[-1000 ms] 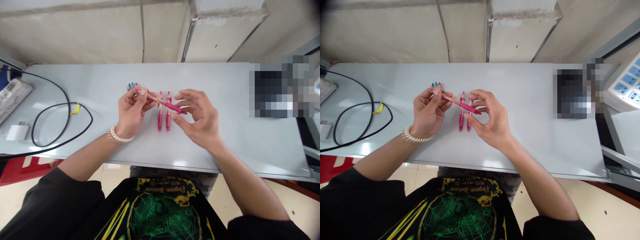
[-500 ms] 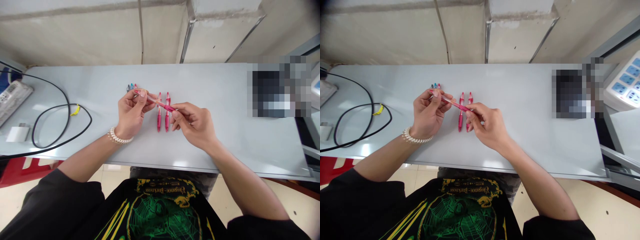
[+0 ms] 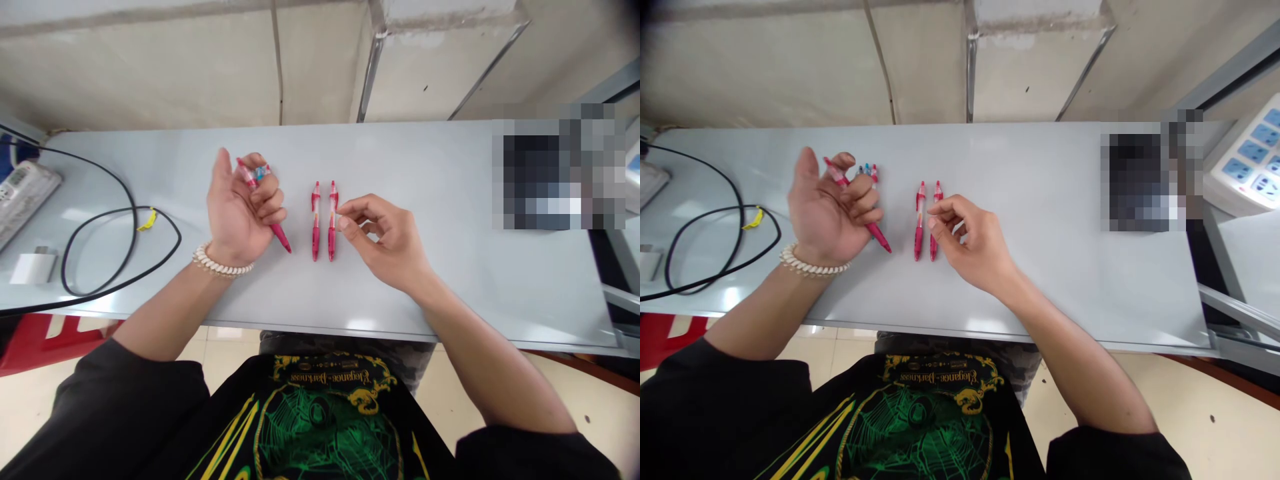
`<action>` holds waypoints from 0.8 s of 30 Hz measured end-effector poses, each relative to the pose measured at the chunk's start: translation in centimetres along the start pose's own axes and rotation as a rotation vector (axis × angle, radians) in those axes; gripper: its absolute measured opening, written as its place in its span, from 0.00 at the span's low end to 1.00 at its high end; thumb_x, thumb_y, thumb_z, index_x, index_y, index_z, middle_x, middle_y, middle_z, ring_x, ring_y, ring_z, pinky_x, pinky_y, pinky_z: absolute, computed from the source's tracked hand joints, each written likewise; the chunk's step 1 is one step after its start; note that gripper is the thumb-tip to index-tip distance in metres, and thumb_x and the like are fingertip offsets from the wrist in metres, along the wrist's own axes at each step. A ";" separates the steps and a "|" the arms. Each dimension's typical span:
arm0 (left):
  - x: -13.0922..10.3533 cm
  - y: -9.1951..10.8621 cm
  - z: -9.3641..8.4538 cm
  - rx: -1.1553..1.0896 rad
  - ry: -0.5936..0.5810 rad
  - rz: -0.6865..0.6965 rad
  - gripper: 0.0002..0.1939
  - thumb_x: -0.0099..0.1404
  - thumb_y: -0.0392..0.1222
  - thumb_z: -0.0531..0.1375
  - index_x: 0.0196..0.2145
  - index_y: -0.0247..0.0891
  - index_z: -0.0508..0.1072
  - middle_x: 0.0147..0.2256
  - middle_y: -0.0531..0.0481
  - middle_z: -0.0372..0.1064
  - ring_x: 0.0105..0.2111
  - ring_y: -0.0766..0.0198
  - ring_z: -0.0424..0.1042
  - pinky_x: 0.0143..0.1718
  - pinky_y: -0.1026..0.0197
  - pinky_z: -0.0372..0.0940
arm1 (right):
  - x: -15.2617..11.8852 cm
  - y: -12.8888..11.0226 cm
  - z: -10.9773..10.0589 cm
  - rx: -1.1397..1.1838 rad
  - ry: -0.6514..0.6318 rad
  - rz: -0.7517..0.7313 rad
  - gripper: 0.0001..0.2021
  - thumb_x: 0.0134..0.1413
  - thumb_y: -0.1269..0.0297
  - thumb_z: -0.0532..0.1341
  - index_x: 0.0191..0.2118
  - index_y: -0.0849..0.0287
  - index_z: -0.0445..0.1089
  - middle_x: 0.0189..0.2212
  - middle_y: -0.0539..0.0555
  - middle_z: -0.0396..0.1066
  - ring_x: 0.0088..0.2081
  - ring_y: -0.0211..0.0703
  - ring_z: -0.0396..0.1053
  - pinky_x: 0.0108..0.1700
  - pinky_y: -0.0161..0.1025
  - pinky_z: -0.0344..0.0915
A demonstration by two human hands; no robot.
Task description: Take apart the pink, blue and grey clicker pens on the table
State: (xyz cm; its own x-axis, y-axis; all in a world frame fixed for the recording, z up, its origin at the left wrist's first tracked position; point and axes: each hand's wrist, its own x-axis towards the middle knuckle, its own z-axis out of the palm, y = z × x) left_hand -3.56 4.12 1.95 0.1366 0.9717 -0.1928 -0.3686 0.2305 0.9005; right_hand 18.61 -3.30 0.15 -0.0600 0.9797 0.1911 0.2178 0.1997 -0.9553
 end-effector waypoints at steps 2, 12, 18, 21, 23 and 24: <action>0.3 1.0 -0.3 -0.091 0.024 -0.037 0.21 0.77 0.60 0.53 0.32 0.44 0.69 0.16 0.59 0.46 0.13 0.69 0.49 0.15 0.62 0.51 | 0.0 -0.2 -0.1 -0.014 0.014 0.001 0.07 0.66 0.60 0.67 0.43 0.57 0.77 0.35 0.51 0.80 0.36 0.38 0.77 0.35 0.36 0.71; 0.5 3.2 -0.9 -0.042 0.000 -0.048 0.18 0.68 0.59 0.60 0.31 0.44 0.67 0.16 0.60 0.38 0.16 0.69 0.37 0.16 0.60 0.35 | 0.0 -0.1 -0.2 -0.123 -0.025 0.008 0.05 0.64 0.67 0.65 0.44 0.56 0.76 0.35 0.50 0.80 0.36 0.40 0.76 0.37 0.37 0.69; 1.9 4.8 -2.5 0.232 0.198 0.094 0.09 0.75 0.49 0.56 0.40 0.44 0.61 0.24 0.56 0.52 0.21 0.69 0.49 0.22 0.63 0.45 | 0.2 0.0 -0.3 -0.384 -0.252 0.049 0.08 0.63 0.72 0.62 0.38 0.57 0.79 0.30 0.49 0.79 0.28 0.36 0.68 0.35 0.37 0.60; 2.6 4.4 -4.2 0.714 0.257 0.102 0.22 0.73 0.52 0.64 0.54 0.46 0.56 0.29 0.58 0.62 0.23 0.66 0.60 0.29 0.60 0.59 | 0.2 -0.1 -0.4 -0.449 -0.313 0.079 0.08 0.63 0.72 0.62 0.40 0.57 0.80 0.28 0.48 0.77 0.27 0.36 0.66 0.35 0.37 0.59; 2.6 4.0 -4.9 1.096 0.173 0.041 0.36 0.70 0.60 0.67 0.62 0.41 0.52 0.34 0.53 0.67 0.28 0.61 0.67 0.40 0.51 0.69 | 0.2 -0.2 -0.5 -0.465 -0.339 0.070 0.07 0.63 0.72 0.63 0.41 0.57 0.80 0.29 0.49 0.77 0.29 0.36 0.67 0.36 0.36 0.59; 2.4 3.9 -5.0 1.228 0.119 0.032 0.40 0.70 0.62 0.66 0.64 0.37 0.53 0.37 0.48 0.70 0.32 0.58 0.71 0.47 0.45 0.70 | 0.2 -0.2 -0.5 -0.465 -0.349 0.063 0.07 0.63 0.71 0.63 0.41 0.57 0.79 0.29 0.49 0.76 0.30 0.37 0.68 0.37 0.36 0.59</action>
State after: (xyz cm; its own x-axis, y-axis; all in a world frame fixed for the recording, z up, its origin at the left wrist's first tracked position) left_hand -9.28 7.62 3.05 0.0349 0.9895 -0.1401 0.7464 0.0674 0.6621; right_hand 19.06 -3.14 0.49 -0.3332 0.9426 -0.0240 0.6317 0.2042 -0.7479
